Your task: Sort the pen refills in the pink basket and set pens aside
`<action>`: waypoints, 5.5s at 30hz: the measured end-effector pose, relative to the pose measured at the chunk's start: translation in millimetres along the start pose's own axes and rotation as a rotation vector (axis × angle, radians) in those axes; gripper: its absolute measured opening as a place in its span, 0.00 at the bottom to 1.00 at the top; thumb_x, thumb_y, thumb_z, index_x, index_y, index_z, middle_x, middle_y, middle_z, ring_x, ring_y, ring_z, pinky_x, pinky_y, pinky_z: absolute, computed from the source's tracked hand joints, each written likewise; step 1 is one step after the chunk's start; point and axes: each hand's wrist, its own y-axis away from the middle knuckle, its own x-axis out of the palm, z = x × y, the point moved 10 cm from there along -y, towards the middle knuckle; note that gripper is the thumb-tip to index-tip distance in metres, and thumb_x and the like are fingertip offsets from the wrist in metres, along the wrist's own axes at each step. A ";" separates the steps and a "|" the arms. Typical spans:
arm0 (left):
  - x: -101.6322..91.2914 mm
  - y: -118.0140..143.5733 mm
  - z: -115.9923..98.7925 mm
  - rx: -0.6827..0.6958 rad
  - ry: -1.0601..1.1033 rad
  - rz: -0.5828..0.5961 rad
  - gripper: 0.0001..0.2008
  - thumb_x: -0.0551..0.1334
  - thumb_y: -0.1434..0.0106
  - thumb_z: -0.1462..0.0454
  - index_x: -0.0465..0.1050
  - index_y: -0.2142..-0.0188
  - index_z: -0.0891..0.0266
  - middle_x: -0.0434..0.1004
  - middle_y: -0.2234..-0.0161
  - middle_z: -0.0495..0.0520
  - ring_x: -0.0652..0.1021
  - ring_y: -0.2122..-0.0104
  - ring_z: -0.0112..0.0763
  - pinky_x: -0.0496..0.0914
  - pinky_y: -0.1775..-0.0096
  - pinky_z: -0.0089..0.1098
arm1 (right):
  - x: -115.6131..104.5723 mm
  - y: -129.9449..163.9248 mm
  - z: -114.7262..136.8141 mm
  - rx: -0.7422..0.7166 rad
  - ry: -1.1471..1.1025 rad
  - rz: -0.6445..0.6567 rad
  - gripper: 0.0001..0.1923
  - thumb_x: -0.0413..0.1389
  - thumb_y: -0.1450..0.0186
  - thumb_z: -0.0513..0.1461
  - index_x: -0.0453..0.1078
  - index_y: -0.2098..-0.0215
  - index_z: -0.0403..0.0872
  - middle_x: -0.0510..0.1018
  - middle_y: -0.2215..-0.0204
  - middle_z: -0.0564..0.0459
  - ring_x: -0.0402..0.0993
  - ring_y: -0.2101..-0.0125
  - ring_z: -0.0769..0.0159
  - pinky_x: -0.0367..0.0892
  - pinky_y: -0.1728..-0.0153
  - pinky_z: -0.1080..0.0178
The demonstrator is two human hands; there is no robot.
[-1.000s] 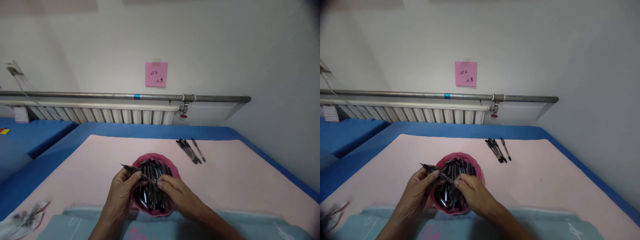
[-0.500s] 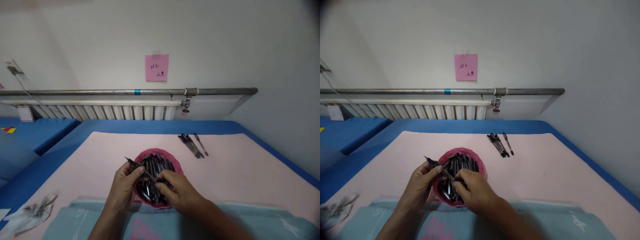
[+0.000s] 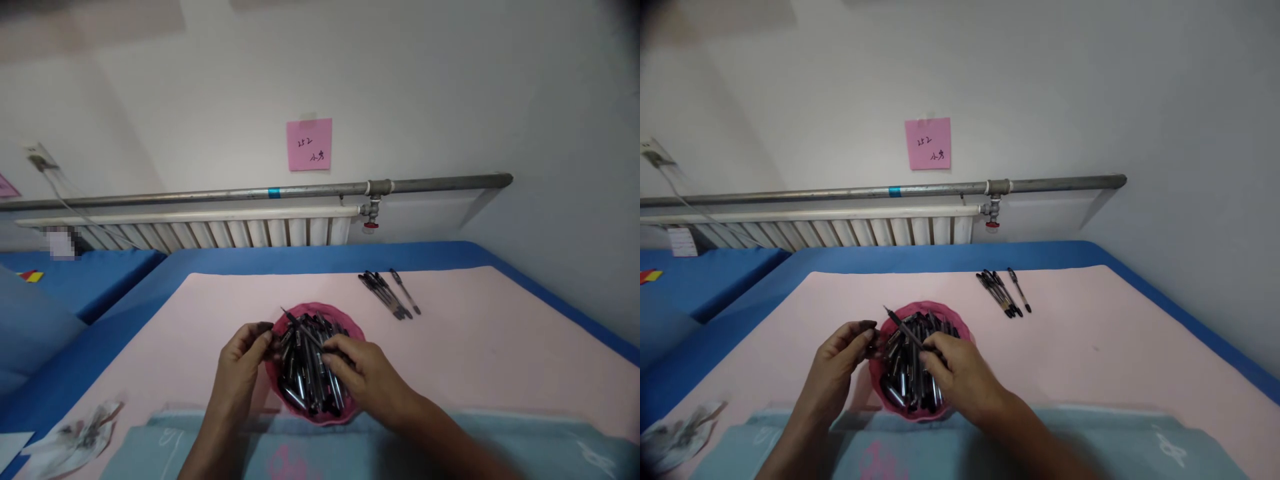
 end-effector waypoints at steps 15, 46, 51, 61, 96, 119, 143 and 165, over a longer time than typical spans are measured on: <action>-19.1 -8.9 -10.1 0.203 -0.633 -0.088 0.08 0.58 0.46 0.62 0.73 0.67 0.59 0.76 0.64 0.52 0.75 0.64 0.35 0.67 0.58 0.35 | -31.4 -6.7 -24.9 0.068 -0.077 -0.213 0.10 0.51 0.39 0.44 0.71 0.69 0.47 0.75 0.74 0.56 0.69 0.72 0.67 0.64 0.69 0.66; 31.8 -1.4 1.0 0.391 -1.670 0.062 0.16 0.51 0.37 0.65 0.77 0.58 0.57 0.66 0.44 0.61 0.63 0.44 0.52 0.64 0.52 0.47 | -21.5 -5.8 -20.7 0.069 -0.009 -0.164 0.08 0.51 0.39 0.41 0.70 0.67 0.47 0.75 0.76 0.56 0.69 0.74 0.68 0.64 0.71 0.65; 31.1 -2.6 3.6 0.334 -1.675 0.100 0.16 0.52 0.38 0.65 0.77 0.58 0.56 0.65 0.43 0.60 0.63 0.43 0.51 0.63 0.51 0.47 | -20.4 -5.5 -18.5 0.057 0.026 -0.159 0.08 0.51 0.39 0.41 0.70 0.67 0.47 0.75 0.74 0.56 0.69 0.74 0.68 0.63 0.72 0.66; 27.0 -10.8 15.8 0.267 -1.628 0.168 0.15 0.55 0.43 0.67 0.76 0.60 0.57 0.65 0.43 0.61 0.63 0.44 0.51 0.63 0.51 0.48 | -15.0 -5.5 -18.3 0.069 0.081 -0.105 0.07 0.51 0.38 0.40 0.70 0.66 0.48 0.76 0.72 0.55 0.70 0.73 0.69 0.62 0.73 0.66; -15.0 -9.9 10.4 -0.176 0.220 -0.005 0.14 0.74 0.63 0.66 0.78 0.73 0.66 0.79 0.72 0.52 0.78 0.73 0.27 0.75 0.66 0.28 | -3.3 -1.3 6.5 -0.277 0.359 -0.036 0.09 0.49 0.35 0.36 0.71 0.62 0.48 0.75 0.69 0.51 0.71 0.67 0.64 0.67 0.66 0.62; 0.8 -5.4 9.5 -0.133 -0.080 0.228 0.11 0.68 0.52 0.60 0.75 0.70 0.64 0.74 0.77 0.48 0.73 0.77 0.26 0.70 0.70 0.30 | 5.2 10.0 31.0 -0.457 0.692 -0.057 0.11 0.46 0.33 0.35 0.70 0.67 0.46 0.69 0.74 0.50 0.65 0.73 0.65 0.61 0.74 0.63; 2.7 -2.6 18.2 -0.140 -0.182 0.151 0.19 0.62 0.46 0.50 0.61 0.80 0.61 0.63 0.85 0.44 0.63 0.84 0.22 0.59 0.80 0.25 | 14.5 9.4 17.4 -0.332 0.315 -0.006 0.08 0.47 0.33 0.37 0.68 0.62 0.46 0.74 0.69 0.51 0.70 0.68 0.66 0.65 0.68 0.63; 3.5 1.9 17.7 -0.203 -0.236 0.217 0.20 0.62 0.48 0.49 0.59 0.80 0.60 0.60 0.87 0.42 0.60 0.86 0.20 0.55 0.84 0.24 | 11.9 12.9 30.4 -0.453 0.454 -0.065 0.08 0.47 0.33 0.35 0.68 0.64 0.45 0.72 0.72 0.51 0.68 0.72 0.67 0.63 0.71 0.66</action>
